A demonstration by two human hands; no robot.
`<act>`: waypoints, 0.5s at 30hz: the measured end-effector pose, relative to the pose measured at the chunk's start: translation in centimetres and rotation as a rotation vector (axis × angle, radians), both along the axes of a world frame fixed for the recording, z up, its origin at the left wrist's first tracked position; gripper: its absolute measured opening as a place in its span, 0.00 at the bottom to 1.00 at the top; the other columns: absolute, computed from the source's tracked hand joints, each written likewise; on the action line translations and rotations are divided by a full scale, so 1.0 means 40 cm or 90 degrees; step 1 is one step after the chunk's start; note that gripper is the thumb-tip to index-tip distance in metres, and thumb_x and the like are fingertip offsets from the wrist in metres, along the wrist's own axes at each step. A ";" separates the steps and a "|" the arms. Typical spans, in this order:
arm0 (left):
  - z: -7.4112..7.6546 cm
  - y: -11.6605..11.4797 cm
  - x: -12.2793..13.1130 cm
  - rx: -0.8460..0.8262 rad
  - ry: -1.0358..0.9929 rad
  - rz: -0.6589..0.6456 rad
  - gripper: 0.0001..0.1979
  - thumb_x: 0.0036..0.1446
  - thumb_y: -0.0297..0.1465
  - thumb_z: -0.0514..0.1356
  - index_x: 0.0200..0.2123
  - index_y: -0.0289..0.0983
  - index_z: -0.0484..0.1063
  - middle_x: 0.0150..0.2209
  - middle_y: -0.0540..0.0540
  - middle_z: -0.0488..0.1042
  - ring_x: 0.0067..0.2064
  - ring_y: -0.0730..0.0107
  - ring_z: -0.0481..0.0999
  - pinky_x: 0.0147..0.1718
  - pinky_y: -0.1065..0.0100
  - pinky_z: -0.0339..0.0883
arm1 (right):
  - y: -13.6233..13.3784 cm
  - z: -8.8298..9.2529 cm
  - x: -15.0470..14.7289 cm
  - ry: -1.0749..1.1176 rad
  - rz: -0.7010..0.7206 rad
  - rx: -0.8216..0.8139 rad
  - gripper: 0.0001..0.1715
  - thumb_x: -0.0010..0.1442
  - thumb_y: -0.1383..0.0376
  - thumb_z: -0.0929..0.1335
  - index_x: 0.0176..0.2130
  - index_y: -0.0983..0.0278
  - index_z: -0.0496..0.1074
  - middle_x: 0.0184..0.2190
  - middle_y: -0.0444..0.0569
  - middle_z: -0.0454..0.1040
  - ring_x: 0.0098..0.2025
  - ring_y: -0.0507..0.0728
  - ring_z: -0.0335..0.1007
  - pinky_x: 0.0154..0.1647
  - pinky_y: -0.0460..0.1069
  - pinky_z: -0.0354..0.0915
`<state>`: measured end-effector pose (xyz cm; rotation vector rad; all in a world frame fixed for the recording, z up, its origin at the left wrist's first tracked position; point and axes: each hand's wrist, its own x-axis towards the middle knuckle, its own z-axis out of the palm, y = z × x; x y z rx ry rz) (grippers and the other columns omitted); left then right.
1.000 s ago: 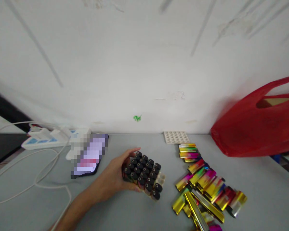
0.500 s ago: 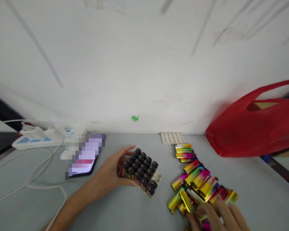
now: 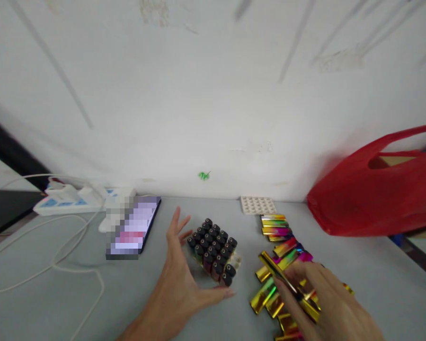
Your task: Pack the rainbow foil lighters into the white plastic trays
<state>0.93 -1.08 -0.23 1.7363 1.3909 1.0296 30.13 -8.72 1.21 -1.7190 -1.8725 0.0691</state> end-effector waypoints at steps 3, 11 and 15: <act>-0.024 -0.028 0.021 0.035 0.058 0.087 0.86 0.34 0.46 0.85 0.78 0.58 0.22 0.79 0.35 0.49 0.75 0.22 0.58 0.71 0.25 0.54 | 0.066 0.071 -0.052 0.180 -0.047 -0.077 0.13 0.70 0.51 0.73 0.38 0.56 0.76 0.31 0.47 0.84 0.27 0.60 0.79 0.28 0.51 0.68; -0.082 -0.026 0.042 0.082 0.110 0.084 0.88 0.31 0.46 0.85 0.79 0.60 0.22 0.79 0.35 0.51 0.73 0.07 0.56 0.69 0.16 0.48 | 0.269 0.072 -0.124 0.662 0.060 -0.097 0.25 0.59 0.53 0.82 0.24 0.60 0.70 0.25 0.42 0.69 0.32 0.55 0.65 0.38 0.51 0.61; -0.065 -0.018 0.044 0.085 0.114 0.064 0.84 0.37 0.42 0.84 0.79 0.60 0.23 0.80 0.36 0.50 0.74 0.07 0.54 0.69 0.17 0.49 | 0.281 0.038 -0.147 0.795 0.094 -0.098 0.21 0.65 0.47 0.77 0.35 0.60 0.76 0.34 0.44 0.74 0.37 0.56 0.68 0.44 0.51 0.66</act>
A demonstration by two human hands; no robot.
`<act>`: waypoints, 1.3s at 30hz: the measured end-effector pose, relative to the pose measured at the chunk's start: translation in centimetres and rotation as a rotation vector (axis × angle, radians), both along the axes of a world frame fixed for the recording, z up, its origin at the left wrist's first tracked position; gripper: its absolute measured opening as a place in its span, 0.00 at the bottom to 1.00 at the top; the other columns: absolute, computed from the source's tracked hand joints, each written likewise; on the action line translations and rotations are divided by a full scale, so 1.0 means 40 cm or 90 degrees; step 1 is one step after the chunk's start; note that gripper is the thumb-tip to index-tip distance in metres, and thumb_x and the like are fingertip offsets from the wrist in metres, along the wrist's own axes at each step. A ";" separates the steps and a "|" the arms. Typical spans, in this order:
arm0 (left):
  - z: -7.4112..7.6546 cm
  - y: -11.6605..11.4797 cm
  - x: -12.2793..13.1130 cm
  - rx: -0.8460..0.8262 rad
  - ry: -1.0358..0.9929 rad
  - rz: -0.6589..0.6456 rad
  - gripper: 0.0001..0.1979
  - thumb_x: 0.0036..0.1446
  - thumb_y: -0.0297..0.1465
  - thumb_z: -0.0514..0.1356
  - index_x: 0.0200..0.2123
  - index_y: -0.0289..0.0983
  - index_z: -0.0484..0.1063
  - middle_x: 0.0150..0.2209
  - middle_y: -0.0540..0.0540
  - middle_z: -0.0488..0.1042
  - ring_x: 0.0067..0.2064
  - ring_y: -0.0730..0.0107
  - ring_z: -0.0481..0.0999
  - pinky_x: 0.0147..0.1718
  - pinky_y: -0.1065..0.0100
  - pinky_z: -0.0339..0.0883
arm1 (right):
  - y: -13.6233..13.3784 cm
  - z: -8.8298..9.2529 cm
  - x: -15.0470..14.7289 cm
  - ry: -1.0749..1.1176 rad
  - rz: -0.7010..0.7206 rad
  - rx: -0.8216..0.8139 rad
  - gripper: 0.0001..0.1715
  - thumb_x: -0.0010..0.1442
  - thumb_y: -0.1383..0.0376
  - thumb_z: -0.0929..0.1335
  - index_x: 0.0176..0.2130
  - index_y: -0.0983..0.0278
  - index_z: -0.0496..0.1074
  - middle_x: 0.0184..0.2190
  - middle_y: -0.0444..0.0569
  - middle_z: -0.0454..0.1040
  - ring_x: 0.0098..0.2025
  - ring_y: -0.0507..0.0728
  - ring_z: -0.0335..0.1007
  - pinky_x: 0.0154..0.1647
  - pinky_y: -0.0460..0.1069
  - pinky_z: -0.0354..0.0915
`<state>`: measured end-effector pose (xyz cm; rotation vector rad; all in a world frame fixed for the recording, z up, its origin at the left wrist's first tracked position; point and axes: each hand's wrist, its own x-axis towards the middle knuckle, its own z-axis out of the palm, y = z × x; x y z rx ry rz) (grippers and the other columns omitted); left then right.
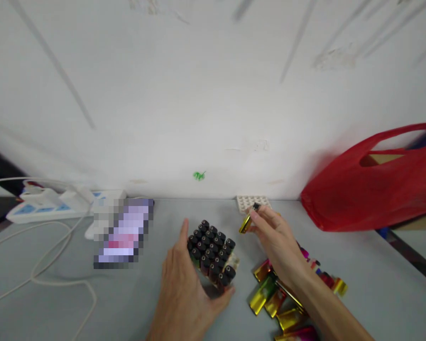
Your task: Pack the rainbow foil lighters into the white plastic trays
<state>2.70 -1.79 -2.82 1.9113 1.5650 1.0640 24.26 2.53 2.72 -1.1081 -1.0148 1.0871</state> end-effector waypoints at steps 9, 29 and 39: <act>0.005 0.047 -0.060 -0.037 -0.010 -0.140 0.79 0.42 0.41 0.79 0.80 0.53 0.22 0.78 0.33 0.56 0.73 0.19 0.63 0.69 0.25 0.60 | -0.049 -0.012 -0.014 0.380 0.192 -0.193 0.24 0.67 0.47 0.77 0.45 0.65 0.79 0.25 0.34 0.55 0.22 0.46 0.37 0.21 0.43 0.43; 0.005 0.060 -0.075 0.003 0.026 -0.151 0.77 0.42 0.41 0.78 0.81 0.54 0.27 0.77 0.35 0.55 0.71 0.19 0.63 0.69 0.27 0.59 | -0.073 0.016 -0.025 0.409 0.189 -0.203 0.24 0.63 0.46 0.80 0.45 0.60 0.76 0.29 0.39 0.59 0.27 0.50 0.49 0.25 0.44 0.50; 0.019 0.066 -0.083 0.023 0.057 -0.181 0.77 0.40 0.35 0.77 0.81 0.54 0.27 0.74 0.34 0.58 0.68 0.21 0.68 0.66 0.25 0.64 | -0.072 -0.019 -0.017 0.422 0.290 -0.222 0.44 0.65 0.38 0.73 0.19 0.56 0.48 0.15 0.32 0.43 0.18 0.46 0.34 0.17 0.46 0.38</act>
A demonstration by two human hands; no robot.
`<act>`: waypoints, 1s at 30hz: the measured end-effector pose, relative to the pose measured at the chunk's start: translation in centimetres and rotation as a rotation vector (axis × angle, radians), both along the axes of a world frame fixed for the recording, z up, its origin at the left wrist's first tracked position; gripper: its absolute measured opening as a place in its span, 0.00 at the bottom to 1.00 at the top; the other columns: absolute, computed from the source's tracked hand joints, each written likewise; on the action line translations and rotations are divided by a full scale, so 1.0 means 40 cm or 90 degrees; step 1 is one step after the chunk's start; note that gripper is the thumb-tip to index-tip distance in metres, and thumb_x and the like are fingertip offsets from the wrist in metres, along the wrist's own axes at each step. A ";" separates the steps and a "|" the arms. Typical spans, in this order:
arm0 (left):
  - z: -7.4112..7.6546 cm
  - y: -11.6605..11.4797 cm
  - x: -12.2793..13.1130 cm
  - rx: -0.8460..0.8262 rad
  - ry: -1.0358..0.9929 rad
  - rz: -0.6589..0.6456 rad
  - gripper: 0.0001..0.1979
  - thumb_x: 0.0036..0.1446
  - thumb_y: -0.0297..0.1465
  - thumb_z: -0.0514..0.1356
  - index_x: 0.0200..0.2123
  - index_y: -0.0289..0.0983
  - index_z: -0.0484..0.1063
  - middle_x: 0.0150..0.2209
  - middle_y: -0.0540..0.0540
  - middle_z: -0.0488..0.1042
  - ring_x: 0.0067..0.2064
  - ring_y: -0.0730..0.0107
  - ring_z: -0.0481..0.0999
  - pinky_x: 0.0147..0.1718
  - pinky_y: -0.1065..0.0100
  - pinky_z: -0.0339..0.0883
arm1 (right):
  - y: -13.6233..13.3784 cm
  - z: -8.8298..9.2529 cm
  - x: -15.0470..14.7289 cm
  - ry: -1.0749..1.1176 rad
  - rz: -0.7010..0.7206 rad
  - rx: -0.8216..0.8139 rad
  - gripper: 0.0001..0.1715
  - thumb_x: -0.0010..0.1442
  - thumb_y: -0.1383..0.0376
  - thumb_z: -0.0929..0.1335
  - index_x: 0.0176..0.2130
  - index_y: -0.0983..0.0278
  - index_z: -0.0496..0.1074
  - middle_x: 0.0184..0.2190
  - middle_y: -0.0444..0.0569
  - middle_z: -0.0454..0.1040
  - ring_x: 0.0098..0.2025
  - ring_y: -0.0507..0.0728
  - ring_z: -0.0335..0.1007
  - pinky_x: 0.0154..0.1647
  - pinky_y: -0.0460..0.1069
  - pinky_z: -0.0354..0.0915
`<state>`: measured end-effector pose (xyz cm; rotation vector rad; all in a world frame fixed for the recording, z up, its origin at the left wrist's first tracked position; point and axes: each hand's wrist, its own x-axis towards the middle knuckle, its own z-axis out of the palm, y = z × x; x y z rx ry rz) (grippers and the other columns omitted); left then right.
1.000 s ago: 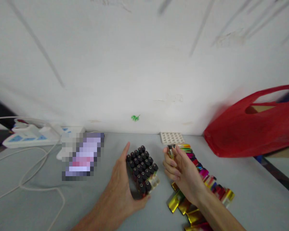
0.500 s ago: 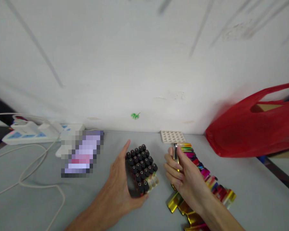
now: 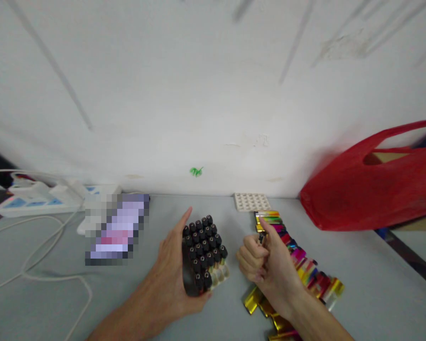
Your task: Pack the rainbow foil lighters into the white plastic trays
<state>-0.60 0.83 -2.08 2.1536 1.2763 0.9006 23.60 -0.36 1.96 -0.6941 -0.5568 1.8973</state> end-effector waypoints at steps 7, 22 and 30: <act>0.002 0.001 -0.001 0.009 0.012 -0.001 0.76 0.41 0.35 0.76 0.81 0.54 0.26 0.74 0.33 0.58 0.67 0.22 0.69 0.63 0.24 0.66 | 0.000 -0.007 -0.004 -0.002 0.009 -0.011 0.42 0.64 0.42 0.73 0.18 0.55 0.48 0.14 0.32 0.42 0.17 0.46 0.34 0.17 0.46 0.38; -0.003 0.006 0.002 0.007 -0.005 -0.001 0.78 0.38 0.35 0.77 0.81 0.54 0.27 0.73 0.32 0.58 0.66 0.20 0.69 0.62 0.22 0.65 | -0.017 -0.004 -0.016 -0.062 -0.041 -0.041 0.42 0.55 0.42 0.78 0.19 0.57 0.50 0.15 0.31 0.44 0.18 0.45 0.33 0.17 0.45 0.36; -0.019 0.006 -0.006 0.020 -0.003 0.004 0.77 0.39 0.37 0.78 0.82 0.52 0.29 0.73 0.33 0.61 0.66 0.22 0.71 0.64 0.24 0.66 | -0.003 -0.001 -0.016 -0.010 -0.020 -0.070 0.43 0.57 0.43 0.77 0.19 0.56 0.47 0.15 0.30 0.41 0.17 0.45 0.32 0.17 0.46 0.36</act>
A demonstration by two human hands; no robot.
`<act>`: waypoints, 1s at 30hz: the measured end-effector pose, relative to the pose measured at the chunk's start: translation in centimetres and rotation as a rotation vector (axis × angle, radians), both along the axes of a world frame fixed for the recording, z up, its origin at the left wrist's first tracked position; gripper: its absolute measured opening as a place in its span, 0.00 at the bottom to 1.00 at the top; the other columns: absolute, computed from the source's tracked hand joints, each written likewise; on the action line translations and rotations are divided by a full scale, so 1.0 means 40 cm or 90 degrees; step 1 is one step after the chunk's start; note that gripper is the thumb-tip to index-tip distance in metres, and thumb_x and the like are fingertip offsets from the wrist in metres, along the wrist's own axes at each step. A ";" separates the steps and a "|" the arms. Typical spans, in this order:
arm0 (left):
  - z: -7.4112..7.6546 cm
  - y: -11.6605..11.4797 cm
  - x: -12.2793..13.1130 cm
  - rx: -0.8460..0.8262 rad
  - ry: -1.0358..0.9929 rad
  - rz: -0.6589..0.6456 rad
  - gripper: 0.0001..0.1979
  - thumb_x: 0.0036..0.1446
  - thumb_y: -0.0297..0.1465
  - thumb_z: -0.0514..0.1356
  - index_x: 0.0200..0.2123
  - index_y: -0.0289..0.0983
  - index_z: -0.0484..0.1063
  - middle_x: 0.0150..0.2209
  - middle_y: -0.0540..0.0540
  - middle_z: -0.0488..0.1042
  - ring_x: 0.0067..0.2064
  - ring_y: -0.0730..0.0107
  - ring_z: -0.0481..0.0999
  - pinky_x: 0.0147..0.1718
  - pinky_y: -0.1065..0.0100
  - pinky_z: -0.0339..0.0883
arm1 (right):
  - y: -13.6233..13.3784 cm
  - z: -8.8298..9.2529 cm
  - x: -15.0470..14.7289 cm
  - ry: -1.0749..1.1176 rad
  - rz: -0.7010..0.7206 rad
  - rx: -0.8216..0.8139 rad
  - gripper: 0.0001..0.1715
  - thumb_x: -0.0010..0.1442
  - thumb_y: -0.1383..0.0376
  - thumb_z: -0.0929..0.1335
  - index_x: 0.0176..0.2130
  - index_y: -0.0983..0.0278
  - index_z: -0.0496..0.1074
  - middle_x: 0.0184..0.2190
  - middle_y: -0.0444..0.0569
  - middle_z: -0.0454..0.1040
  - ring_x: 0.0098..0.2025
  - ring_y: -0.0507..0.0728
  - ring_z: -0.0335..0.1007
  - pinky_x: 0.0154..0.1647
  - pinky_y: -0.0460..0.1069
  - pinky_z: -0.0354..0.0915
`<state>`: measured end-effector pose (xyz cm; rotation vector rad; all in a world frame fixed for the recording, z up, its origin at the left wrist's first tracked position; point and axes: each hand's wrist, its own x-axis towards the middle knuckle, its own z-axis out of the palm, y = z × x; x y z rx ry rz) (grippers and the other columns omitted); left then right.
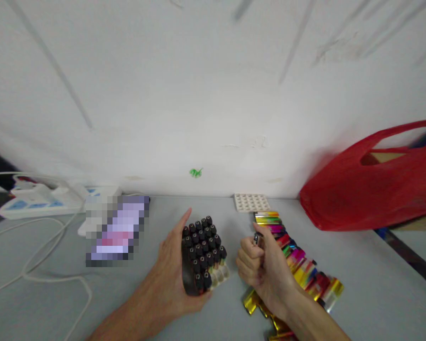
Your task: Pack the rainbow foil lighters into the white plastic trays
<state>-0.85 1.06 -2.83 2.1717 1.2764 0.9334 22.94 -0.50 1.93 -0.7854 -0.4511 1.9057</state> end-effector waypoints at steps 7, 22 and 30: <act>0.007 0.000 0.001 -0.010 0.006 0.006 0.79 0.36 0.36 0.79 0.81 0.52 0.29 0.74 0.33 0.60 0.68 0.23 0.71 0.65 0.26 0.67 | -0.009 0.007 -0.002 0.023 0.017 -0.001 0.41 0.56 0.46 0.78 0.19 0.56 0.48 0.15 0.30 0.43 0.17 0.45 0.34 0.17 0.45 0.38; 0.005 0.005 -0.003 -0.053 -0.038 -0.039 0.78 0.39 0.34 0.78 0.81 0.54 0.27 0.75 0.34 0.57 0.70 0.21 0.66 0.68 0.22 0.60 | -0.016 0.010 -0.007 0.003 0.002 0.006 0.42 0.57 0.42 0.78 0.21 0.57 0.49 0.16 0.30 0.42 0.18 0.45 0.31 0.17 0.45 0.37; 0.017 0.008 -0.005 -0.094 -0.033 -0.064 0.78 0.41 0.34 0.78 0.81 0.54 0.24 0.76 0.33 0.56 0.71 0.19 0.66 0.68 0.22 0.60 | -0.022 -0.001 -0.025 -0.209 -0.091 0.174 0.31 0.71 0.36 0.68 0.38 0.60 0.72 0.28 0.40 0.65 0.25 0.51 0.56 0.24 0.47 0.56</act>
